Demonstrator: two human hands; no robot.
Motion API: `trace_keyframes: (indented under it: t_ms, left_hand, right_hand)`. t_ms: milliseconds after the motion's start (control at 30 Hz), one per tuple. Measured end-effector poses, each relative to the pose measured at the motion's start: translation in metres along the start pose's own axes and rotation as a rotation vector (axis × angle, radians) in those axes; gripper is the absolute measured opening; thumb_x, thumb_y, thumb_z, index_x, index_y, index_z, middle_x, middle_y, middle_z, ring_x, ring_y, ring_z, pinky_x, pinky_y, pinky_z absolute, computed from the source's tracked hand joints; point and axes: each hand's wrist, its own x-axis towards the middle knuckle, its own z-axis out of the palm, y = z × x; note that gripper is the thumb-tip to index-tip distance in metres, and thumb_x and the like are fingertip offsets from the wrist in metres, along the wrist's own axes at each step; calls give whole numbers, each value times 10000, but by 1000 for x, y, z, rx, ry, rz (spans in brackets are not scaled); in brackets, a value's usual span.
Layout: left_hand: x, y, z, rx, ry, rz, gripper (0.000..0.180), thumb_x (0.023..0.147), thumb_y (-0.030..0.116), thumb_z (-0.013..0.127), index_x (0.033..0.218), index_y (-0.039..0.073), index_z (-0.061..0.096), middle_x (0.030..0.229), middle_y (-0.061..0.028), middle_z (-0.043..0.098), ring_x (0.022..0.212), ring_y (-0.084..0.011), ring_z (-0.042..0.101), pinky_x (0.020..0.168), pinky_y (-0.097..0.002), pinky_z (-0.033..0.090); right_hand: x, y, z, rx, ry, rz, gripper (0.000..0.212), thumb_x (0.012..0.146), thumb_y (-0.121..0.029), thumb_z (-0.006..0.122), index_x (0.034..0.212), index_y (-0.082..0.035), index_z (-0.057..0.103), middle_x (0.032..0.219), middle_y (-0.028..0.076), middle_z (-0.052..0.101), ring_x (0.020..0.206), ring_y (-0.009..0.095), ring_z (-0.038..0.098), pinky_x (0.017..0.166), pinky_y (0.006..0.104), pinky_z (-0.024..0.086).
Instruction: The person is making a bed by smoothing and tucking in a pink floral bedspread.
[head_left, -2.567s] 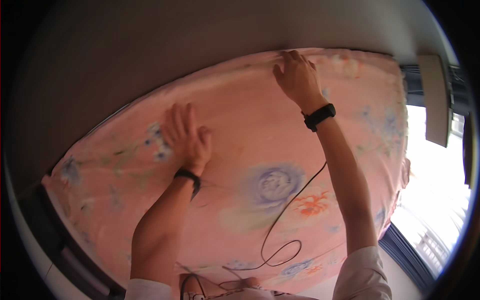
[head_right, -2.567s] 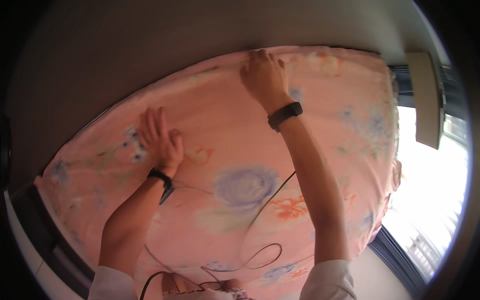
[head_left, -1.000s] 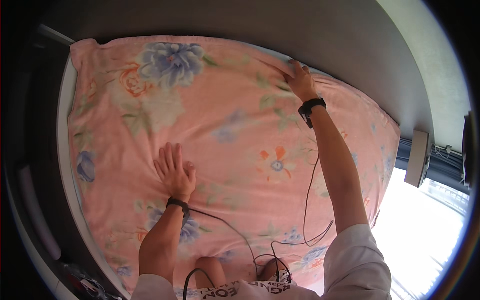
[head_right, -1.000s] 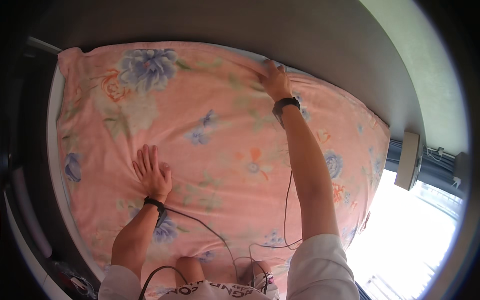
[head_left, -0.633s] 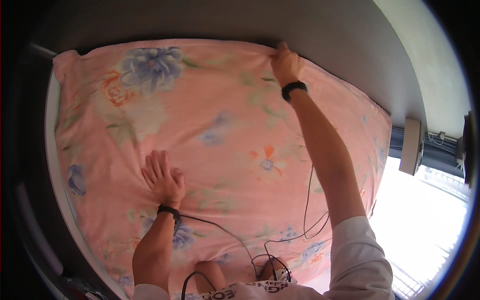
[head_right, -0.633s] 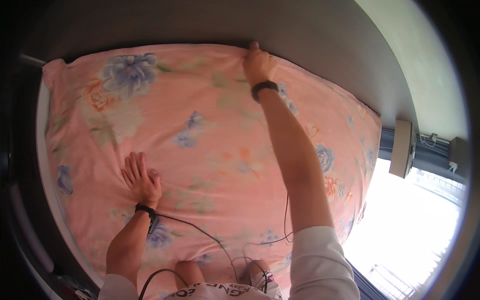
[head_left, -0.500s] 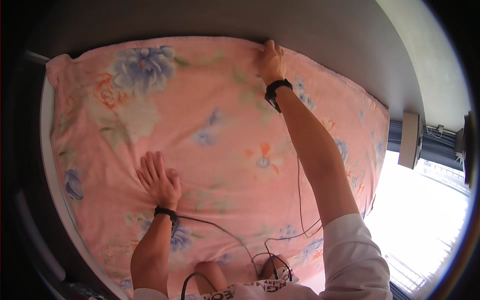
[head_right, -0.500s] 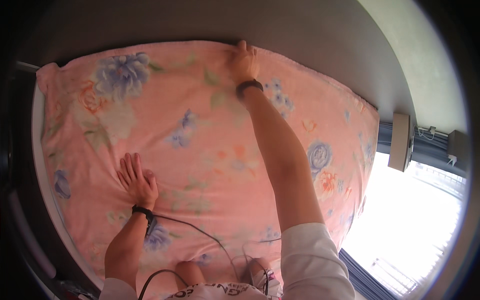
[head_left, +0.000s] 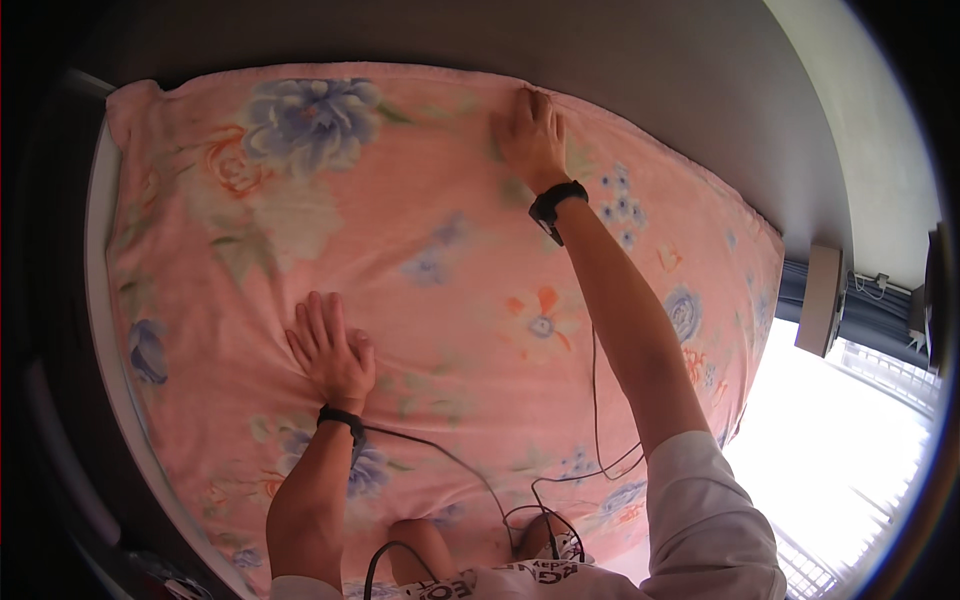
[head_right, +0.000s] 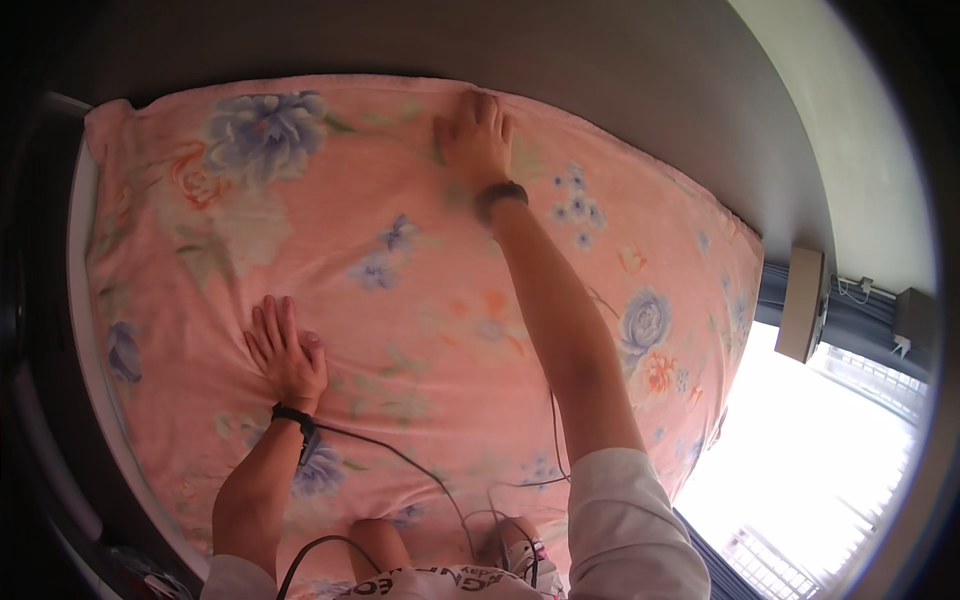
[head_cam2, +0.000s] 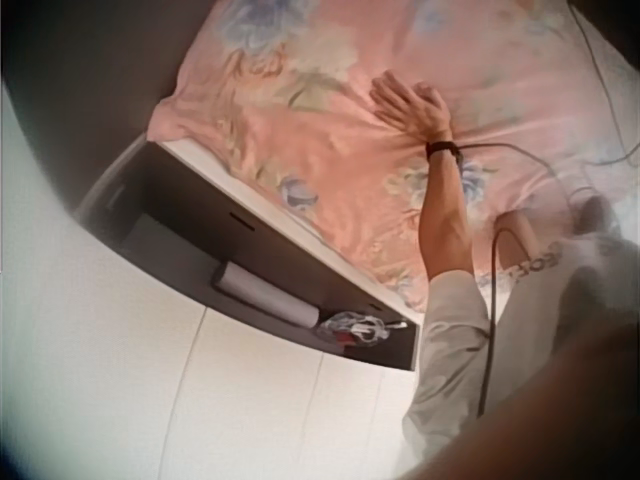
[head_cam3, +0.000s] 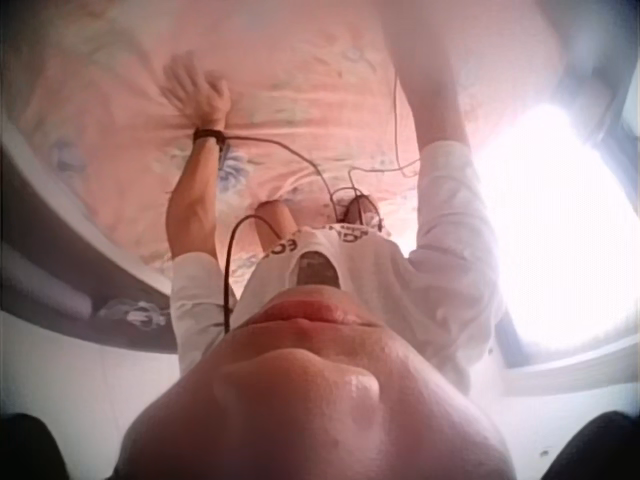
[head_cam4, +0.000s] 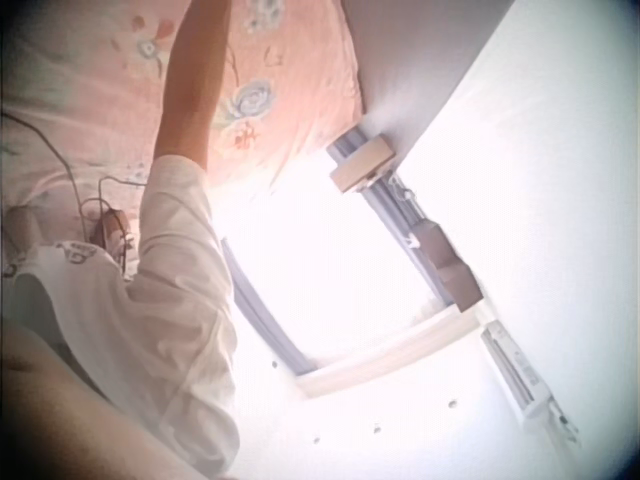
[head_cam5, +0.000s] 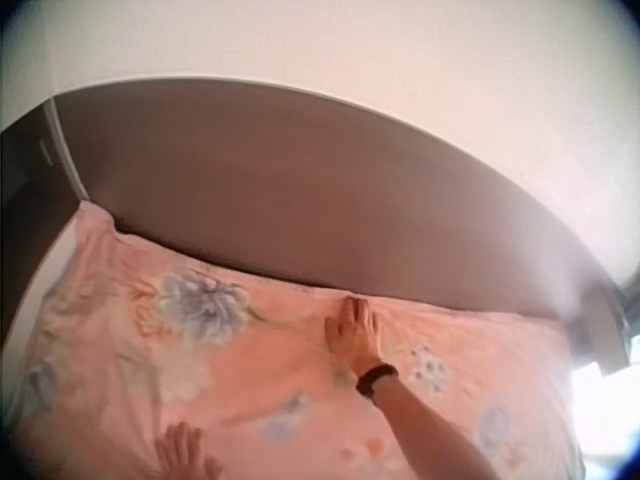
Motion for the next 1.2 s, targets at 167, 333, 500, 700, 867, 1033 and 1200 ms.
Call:
trace_keyframes:
  t_ms: [167, 333, 500, 700, 867, 1033, 1200]
  left_hand:
    - [-1, -9, -3, 2, -18, -16, 643, 883, 338, 467, 1492, 141, 401, 1577, -130, 324, 1456, -368, 272, 1169, -578, 146]
    - [0, -4, 0, -21, -12, -22, 641, 887, 330, 461, 1495, 140, 398, 1577, -128, 326, 1458, -360, 272, 1175, -568, 135]
    - [-3, -17, -1, -38, -14, -30, 616, 905, 390, 476, 1484, 188, 430, 1564, -101, 359, 1443, -335, 314, 1173, -571, 155]
    - [0, -12, -2, -52, -29, -21, 599, 923, 398, 444, 1477, 168, 438, 1562, -120, 354, 1440, -351, 308, 1175, -568, 143]
    - [-2, -15, 2, -58, -6, -25, 606, 893, 394, 489, 1463, 188, 461, 1556, -101, 374, 1431, -340, 329, 1172, -569, 164]
    - [-3, -20, -3, -87, -28, -36, 590, 908, 381, 478, 1462, 177, 467, 1551, -103, 384, 1429, -341, 338, 1169, -570, 168]
    - [1, -12, 2, -141, -34, -46, 592, 899, 370, 500, 1460, 183, 469, 1554, -98, 382, 1429, -339, 340, 1170, -572, 165]
  right_hand:
    - [1, -66, 12, 283, -167, -124, 626, 937, -444, 524, 1360, 15, 471, 1404, 225, 458, 1346, 392, 396, 1092, 541, 308]
    - [26, -95, 31, 77, -17, 11, 652, 954, -437, 516, 1395, 38, 444, 1446, 220, 437, 1358, 372, 396, 1116, 525, 304]
    - [17, -134, 31, -63, -54, -66, 677, 952, -444, 518, 1408, 48, 429, 1463, 206, 433, 1376, 355, 387, 1129, 511, 294]
    - [30, -170, 48, 125, -166, -71, 662, 979, -402, 483, 1459, 38, 365, 1531, 191, 372, 1452, 356, 281, 1157, 503, 256]
    - [37, -188, 59, -7, -84, -12, 647, 987, -389, 467, 1462, 38, 361, 1545, 199, 352, 1435, 362, 321, 1158, 503, 263]
    - [39, -225, 51, 163, -156, -122, 621, 986, -381, 465, 1453, 21, 390, 1523, 217, 380, 1410, 370, 361, 1138, 511, 302]
    - [60, -242, 71, 133, -46, -52, 633, 975, -402, 477, 1452, 7, 401, 1516, 200, 397, 1414, 361, 352, 1159, 481, 265]
